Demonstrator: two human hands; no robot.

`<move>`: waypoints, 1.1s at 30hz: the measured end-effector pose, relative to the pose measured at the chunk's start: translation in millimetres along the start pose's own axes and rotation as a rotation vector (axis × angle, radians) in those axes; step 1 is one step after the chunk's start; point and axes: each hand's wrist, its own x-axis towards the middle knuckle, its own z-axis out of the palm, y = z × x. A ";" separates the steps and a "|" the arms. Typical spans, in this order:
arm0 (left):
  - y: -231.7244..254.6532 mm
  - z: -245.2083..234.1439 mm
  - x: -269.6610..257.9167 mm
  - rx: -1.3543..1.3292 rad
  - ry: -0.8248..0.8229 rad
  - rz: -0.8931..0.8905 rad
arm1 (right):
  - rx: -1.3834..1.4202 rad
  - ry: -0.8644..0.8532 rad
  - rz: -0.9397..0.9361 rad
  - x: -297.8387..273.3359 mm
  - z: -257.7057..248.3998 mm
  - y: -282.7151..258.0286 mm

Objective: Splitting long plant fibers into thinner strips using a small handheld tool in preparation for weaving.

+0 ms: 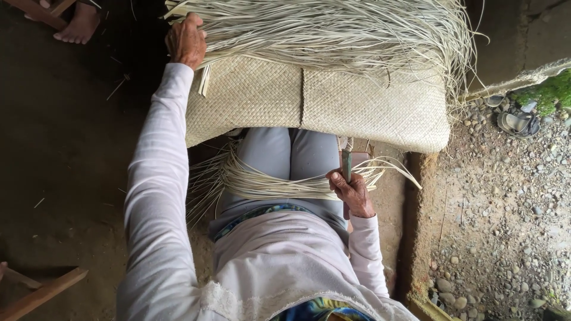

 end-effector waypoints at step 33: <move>5.3 10.8 48.3 0.108 0.090 0.260 | -0.018 0.010 0.001 0.4 0.5 1.3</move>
